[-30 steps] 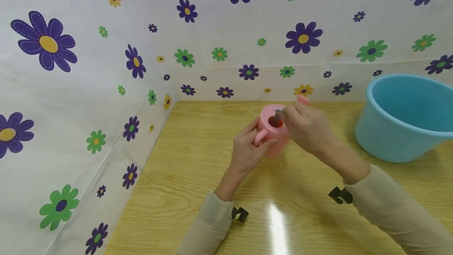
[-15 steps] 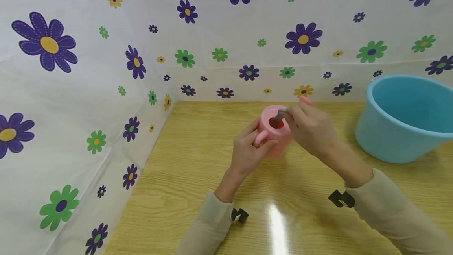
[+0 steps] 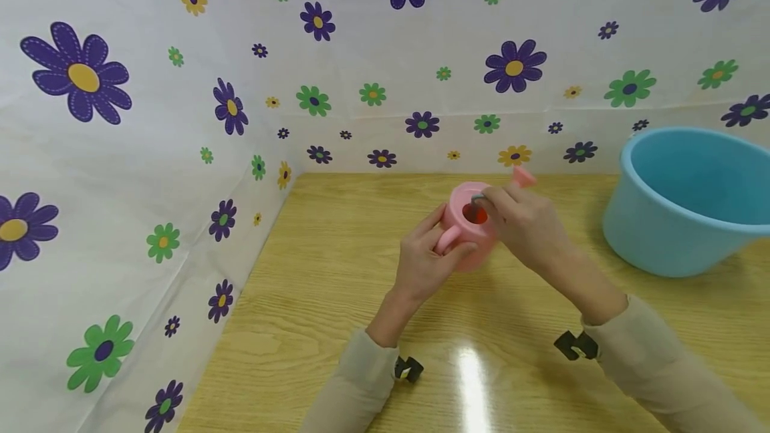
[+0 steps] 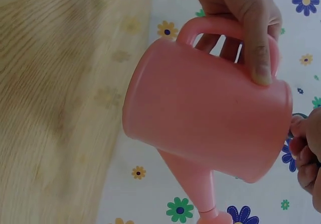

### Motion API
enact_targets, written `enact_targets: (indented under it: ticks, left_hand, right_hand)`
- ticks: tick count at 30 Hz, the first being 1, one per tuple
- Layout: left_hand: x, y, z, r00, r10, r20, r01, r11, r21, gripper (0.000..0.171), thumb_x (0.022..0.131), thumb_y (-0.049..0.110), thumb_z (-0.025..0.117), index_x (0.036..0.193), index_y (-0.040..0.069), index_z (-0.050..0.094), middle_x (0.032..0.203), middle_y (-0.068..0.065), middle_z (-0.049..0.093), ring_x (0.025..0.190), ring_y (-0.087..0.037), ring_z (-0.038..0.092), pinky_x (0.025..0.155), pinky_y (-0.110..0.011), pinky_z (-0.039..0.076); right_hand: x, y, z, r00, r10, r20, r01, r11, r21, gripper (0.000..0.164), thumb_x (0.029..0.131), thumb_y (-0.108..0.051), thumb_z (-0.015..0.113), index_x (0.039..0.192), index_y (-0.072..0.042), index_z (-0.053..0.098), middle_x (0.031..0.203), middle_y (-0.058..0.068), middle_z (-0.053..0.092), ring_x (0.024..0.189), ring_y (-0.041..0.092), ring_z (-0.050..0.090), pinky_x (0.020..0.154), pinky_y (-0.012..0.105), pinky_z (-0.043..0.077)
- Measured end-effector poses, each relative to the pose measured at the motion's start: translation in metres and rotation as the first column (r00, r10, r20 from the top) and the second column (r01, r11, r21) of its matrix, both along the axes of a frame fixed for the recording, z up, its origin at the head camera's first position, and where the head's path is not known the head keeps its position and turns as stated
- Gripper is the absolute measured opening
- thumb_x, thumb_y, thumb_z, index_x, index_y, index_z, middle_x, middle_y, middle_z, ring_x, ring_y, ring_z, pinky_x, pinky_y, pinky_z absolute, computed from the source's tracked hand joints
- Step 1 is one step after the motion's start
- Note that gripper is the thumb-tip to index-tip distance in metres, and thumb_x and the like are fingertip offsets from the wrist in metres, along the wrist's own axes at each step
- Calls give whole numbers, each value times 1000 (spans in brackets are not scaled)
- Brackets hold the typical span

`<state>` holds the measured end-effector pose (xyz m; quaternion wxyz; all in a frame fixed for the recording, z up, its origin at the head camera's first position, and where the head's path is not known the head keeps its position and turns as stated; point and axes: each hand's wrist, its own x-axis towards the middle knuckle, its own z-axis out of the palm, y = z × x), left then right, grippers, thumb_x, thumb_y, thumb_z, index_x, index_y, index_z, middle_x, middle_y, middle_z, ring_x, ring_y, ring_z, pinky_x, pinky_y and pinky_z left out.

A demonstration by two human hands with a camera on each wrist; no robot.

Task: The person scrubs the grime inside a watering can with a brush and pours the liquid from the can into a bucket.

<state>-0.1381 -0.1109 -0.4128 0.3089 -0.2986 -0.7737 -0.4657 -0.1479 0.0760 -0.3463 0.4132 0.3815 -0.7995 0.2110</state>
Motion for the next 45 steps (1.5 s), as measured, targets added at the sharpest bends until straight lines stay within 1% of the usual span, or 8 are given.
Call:
enact_targets:
  ticks: [5, 12, 17, 23, 25, 32, 36, 45]
  left_hand:
    - [-1, -1, -1, 1000, 28, 4, -28, 999, -21, 31, 71, 17, 90, 88, -4, 74, 126, -29, 62, 104, -31, 70, 79, -27, 58]
    - [-1, -2, 0, 999, 40, 29, -39, 999, -23, 30, 73, 17, 88, 88, -4, 73, 128, -29, 61, 96, -30, 72, 71, -24, 58]
    - [-1, -2, -1, 999, 26, 42, -25, 1000, -15, 30, 75, 16, 88, 91, -4, 73, 129, -28, 61, 101, -31, 71, 74, -23, 58]
    - [-1, -1, 0, 999, 9, 35, -9, 1000, -12, 26, 73, 15, 88, 85, -3, 73, 129, -29, 61, 104, -31, 70, 79, -24, 58]
    - [0, -1, 0, 999, 5, 38, -4, 1000, -12, 29, 73, 15, 89, 89, -4, 74, 128, -29, 61, 104, -31, 70, 81, -25, 57]
    - [0, -1, 0, 999, 7, 47, -6, 1000, -31, 32, 73, 17, 89, 91, -5, 74, 128, -27, 62, 105, -30, 70, 83, -25, 57]
    - [0, -1, -1, 999, 2, 37, -1, 999, -35, 27, 73, 17, 89, 77, -3, 71, 128, -28, 61, 104, -29, 70, 78, -22, 57]
    - [-1, 0, -1, 997, -48, 62, 50, 999, -21, 42, 75, 16, 88, 106, -6, 73, 131, -24, 61, 112, -25, 67, 88, -22, 54]
  right_hand:
    - [7, 0, 2, 966, 27, 258, -10, 998, -65, 20, 80, 4, 77, 99, 2, 72, 76, 10, 71, 51, 14, 44, 48, 26, 44]
    - [17, 0, 14, 763, 92, 640, 71, 972, -224, 8, 91, -5, 71, 98, -2, 73, 77, 6, 69, 58, 16, 52, 52, 22, 42]
    - [19, 2, 20, 628, 141, 765, 146, 945, -294, 15, 92, -20, 71, 93, -6, 70, 76, 6, 65, 64, 16, 55, 53, 24, 43]
    - [14, 1, 23, 579, 168, 798, 208, 916, -344, 16, 92, -20, 69, 92, -4, 70, 72, 9, 65, 57, 15, 50, 49, 24, 43]
    - [12, 0, 25, 546, 172, 820, 219, 915, -338, 16, 92, -18, 67, 93, -3, 70, 72, 10, 66, 52, 16, 51, 46, 25, 44]
    - [-2, -2, 35, 292, 309, 905, 155, 918, -364, 24, 95, -8, 48, 98, 8, 66, 63, 6, 62, 41, 13, 44, 39, 23, 37]
    - [-6, -2, 36, 205, 370, 906, 162, 900, -404, 28, 95, -5, 41, 94, 11, 64, 56, 2, 52, 39, 9, 36, 38, 20, 29]
    - [-2, -2, 47, 283, 446, 849, 186, 843, -504, 25, 94, -3, 38, 84, 10, 56, 57, 1, 47, 43, 10, 33, 40, 20, 26]
